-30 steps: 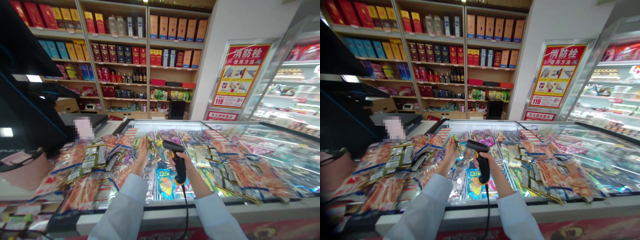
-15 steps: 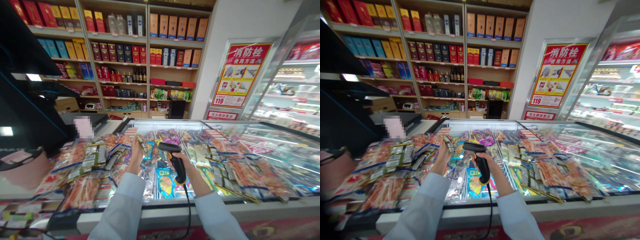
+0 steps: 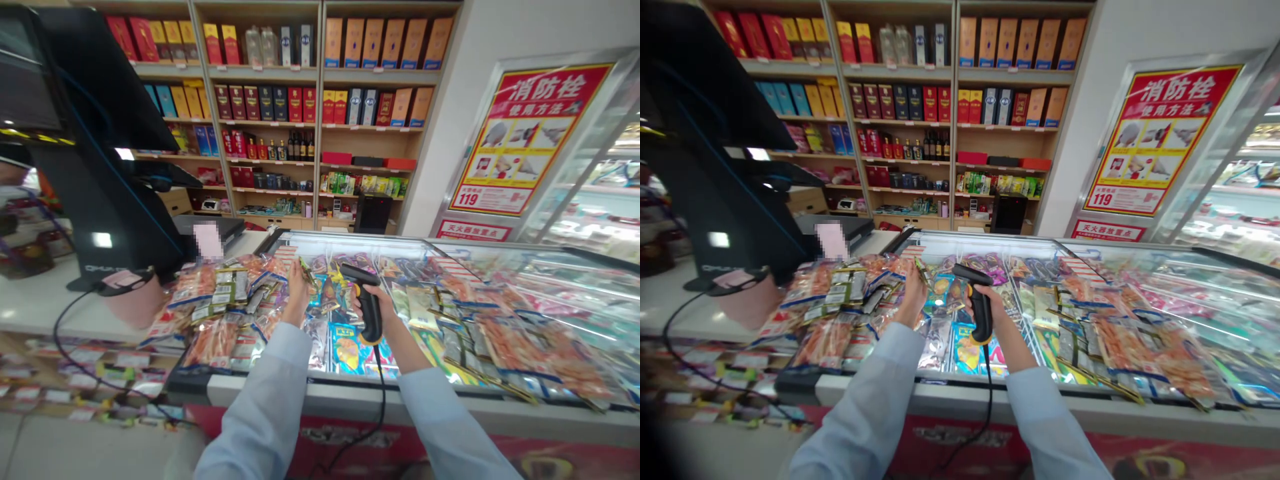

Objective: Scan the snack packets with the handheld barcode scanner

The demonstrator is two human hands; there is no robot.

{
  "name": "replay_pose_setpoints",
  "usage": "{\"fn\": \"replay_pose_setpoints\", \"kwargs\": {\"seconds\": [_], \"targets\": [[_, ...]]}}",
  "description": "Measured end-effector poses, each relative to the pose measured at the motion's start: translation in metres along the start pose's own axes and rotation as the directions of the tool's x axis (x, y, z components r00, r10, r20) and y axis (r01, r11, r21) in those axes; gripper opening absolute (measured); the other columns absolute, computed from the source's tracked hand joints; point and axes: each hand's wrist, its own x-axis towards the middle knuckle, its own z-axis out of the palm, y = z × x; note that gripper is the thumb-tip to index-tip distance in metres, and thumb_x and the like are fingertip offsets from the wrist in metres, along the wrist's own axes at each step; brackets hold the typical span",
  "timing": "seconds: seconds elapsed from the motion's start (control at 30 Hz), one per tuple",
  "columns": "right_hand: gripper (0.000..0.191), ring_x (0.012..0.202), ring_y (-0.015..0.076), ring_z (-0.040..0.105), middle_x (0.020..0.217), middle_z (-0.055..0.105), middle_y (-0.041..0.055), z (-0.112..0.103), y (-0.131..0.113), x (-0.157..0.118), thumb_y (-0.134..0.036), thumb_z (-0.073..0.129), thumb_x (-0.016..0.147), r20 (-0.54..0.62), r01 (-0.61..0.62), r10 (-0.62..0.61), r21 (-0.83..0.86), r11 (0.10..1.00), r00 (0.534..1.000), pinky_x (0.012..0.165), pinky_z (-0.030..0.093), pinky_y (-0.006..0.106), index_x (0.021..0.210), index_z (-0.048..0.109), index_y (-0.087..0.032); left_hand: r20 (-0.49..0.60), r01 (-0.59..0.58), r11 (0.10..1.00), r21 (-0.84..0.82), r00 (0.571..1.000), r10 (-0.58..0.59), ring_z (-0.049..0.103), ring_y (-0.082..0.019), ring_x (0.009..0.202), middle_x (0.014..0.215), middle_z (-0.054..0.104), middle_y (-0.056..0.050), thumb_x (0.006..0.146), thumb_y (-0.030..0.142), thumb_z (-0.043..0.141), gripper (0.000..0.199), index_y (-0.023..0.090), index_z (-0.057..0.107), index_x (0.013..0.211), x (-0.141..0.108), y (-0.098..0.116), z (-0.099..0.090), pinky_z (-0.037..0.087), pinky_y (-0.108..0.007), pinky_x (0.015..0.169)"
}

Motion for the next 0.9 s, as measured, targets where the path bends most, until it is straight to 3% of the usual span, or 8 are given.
{"fn": "replay_pose_setpoints", "kwargs": {"seconds": [0.13,0.27,0.33,0.43,0.53,0.63,0.77,0.9], "targets": [[0.027,0.042,0.0094,0.048,0.058,0.053,-0.0008,0.024,-0.009,0.005,-0.043,0.061,0.075,0.059,0.048,-0.047,-0.015,0.999,0.997,0.036,0.040,0.019,0.076,0.059,-0.016,-0.039,-0.097,0.995,-0.015,0.995,0.096,0.059,-0.009,0.080,0.086,0.061,0.002,0.092,0.040,0.051,0.017,0.023,0.055,0.090,-0.006,0.023,0.005,0.046,-0.019,0.072],[0.025,0.043,0.0100,0.047,0.059,0.053,-0.0004,0.049,-0.012,0.020,-0.041,0.058,0.077,0.114,0.094,-0.094,-0.001,0.996,0.989,0.036,0.040,0.020,0.077,0.059,-0.016,0.051,-0.335,0.930,0.149,0.942,0.331,0.053,-0.010,0.069,0.075,0.054,0.002,0.088,0.053,0.052,0.033,0.021,0.052,0.080,0.001,0.076,-0.002,0.042,-0.020,0.064],[0.026,0.044,0.0103,0.047,0.060,0.053,-0.0006,0.059,-0.007,0.030,-0.041,0.058,0.077,0.132,0.108,-0.112,0.031,0.994,0.985,0.035,0.040,0.021,0.078,0.059,-0.016,0.058,-0.467,0.827,0.313,0.878,0.475,0.050,-0.011,0.069,0.072,0.051,0.002,0.088,0.055,0.051,0.036,0.020,0.052,0.079,0.010,0.109,-0.013,0.041,-0.021,0.066],[0.027,0.043,0.0104,0.046,0.060,0.052,-0.0010,0.070,0.011,0.046,-0.043,0.059,0.076,0.156,0.111,-0.125,0.093,0.989,0.980,0.034,0.039,0.021,0.078,0.059,-0.016,0.061,-0.526,0.547,0.651,0.755,0.653,0.051,-0.013,0.074,0.074,0.054,0.001,0.093,0.050,0.043,0.036,0.018,0.054,0.080,0.029,0.156,-0.041,0.040,-0.023,0.072],[0.029,0.042,0.0105,0.046,0.059,0.052,-0.0013,0.077,0.039,0.061,-0.045,0.061,0.074,0.177,0.081,-0.106,0.147,0.986,0.978,0.034,0.039,0.021,0.077,0.059,-0.017,0.046,-0.355,0.308,0.883,0.718,0.694,0.053,-0.015,0.077,0.077,0.057,-0.002,0.097,0.037,0.036,0.031,0.018,0.055,0.082,0.047,0.192,-0.074,0.040,-0.026,0.076],[0.029,0.042,0.0099,0.046,0.058,0.052,-0.0017,0.082,0.070,0.071,-0.046,0.061,0.074,0.172,0.030,-0.063,0.183,0.983,0.983,0.036,0.039,0.021,0.074,0.058,-0.017,-0.013,-0.090,0.123,0.988,0.757,0.654,0.057,-0.019,0.082,0.083,0.060,-0.007,0.096,0.028,0.033,0.028,0.017,0.058,0.088,0.059,0.211,-0.101,0.042,-0.029,0.077],[0.031,0.041,0.0091,0.046,0.056,0.052,-0.0015,0.085,0.100,0.074,-0.047,0.062,0.074,0.121,-0.063,0.041,0.185,0.981,0.992,0.037,0.038,0.020,0.072,0.058,-0.016,-0.125,0.212,-0.063,0.975,0.763,0.634,0.061,-0.025,0.089,0.100,0.062,-0.016,0.093,0.027,0.033,0.031,0.014,0.059,0.102,0.058,0.207,-0.123,0.045,-0.034,0.074],[0.032,0.040,0.0088,0.045,0.055,0.051,-0.0018,0.082,0.110,0.072,-0.047,0.063,0.074,0.142,-0.140,0.117,0.171,0.975,0.983,0.037,0.038,0.020,0.073,0.059,-0.015,-0.068,0.309,-0.224,0.924,0.710,0.701,0.056,-0.032,0.103,0.109,0.060,-0.019,0.091,0.033,0.036,0.036,0.011,0.058,0.108,0.051,0.186,-0.134,0.044,-0.039,0.078]]}}
